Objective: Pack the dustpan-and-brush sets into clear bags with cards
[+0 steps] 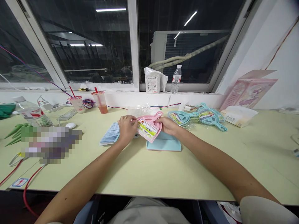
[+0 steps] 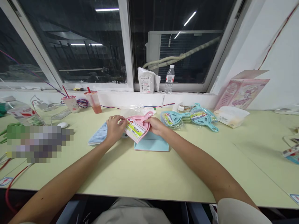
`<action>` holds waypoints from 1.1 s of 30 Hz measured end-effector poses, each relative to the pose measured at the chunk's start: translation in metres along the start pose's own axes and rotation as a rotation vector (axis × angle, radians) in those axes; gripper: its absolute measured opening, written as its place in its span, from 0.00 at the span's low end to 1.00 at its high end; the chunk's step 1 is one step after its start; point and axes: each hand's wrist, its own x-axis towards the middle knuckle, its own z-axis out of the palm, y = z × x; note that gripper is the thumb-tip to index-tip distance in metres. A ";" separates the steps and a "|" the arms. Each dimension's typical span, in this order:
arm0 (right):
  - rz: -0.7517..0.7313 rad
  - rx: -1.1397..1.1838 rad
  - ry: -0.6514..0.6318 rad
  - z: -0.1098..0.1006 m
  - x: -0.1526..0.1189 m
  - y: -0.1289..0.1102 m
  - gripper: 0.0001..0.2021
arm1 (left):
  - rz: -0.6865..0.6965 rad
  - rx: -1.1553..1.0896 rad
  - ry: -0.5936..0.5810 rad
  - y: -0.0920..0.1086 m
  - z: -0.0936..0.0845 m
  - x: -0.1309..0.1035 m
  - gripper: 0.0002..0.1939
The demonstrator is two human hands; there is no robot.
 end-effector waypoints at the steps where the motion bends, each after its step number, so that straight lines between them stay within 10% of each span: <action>1: 0.017 0.020 0.006 0.000 0.000 -0.001 0.09 | 0.057 -0.012 0.023 0.001 -0.002 -0.001 0.05; 9: 0.081 0.105 0.036 -0.002 -0.001 -0.006 0.08 | 0.597 -0.171 -0.204 0.004 -0.007 -0.008 0.12; 33: 0.055 0.123 0.063 -0.003 0.000 -0.006 0.08 | 0.531 -0.222 -0.115 0.001 -0.009 -0.009 0.15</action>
